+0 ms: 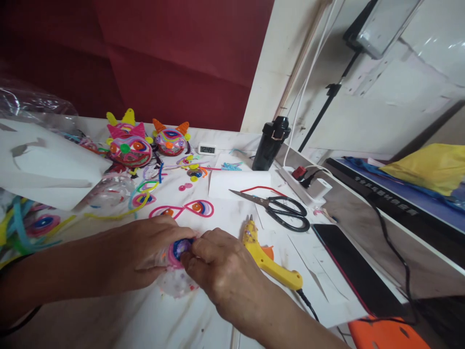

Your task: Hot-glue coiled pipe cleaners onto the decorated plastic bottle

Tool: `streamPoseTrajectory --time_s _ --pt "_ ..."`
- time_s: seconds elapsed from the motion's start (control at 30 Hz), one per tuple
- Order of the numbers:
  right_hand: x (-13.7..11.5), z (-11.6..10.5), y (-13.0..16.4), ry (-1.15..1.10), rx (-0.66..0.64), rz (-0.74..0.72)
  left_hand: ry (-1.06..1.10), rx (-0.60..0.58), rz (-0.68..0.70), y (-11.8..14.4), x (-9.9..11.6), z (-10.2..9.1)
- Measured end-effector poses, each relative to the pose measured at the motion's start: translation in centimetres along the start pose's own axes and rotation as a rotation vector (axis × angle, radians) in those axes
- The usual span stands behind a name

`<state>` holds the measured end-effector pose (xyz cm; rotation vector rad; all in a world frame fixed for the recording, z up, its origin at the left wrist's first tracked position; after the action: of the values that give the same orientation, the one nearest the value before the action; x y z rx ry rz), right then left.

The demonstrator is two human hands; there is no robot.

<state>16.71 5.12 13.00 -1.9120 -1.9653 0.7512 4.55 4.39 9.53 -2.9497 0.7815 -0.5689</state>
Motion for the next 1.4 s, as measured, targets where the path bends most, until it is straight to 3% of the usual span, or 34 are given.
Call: streamPoseTrajectory --time_s 0.53,0.93,1.4 --pt "0.2 0.1 0.0 0.016 0.009 0.006 0.031 -0.049 -0.071 -0.2 0.2 -0.4" --pt "0.1 0.1 -0.1 0.039 -0.008 -0.008 0.055 -0.077 0.015 0.1 0.2 -1.3" --pt "0.5 0.2 0.2 0.030 0.022 -0.085 0.095 -0.051 -0.008 0.2 -0.5 -0.9"
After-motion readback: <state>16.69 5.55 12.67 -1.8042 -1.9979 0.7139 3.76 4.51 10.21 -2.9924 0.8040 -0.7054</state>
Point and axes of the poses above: each hand's wrist, its own y-axis away from the middle knuckle, its own z-axis out of the palm, x = y × z, the point moved 8 cm from there along -y, towards the middle knuckle, and after that the axes turned 7 degrees about -z, right-handed, at the moved point
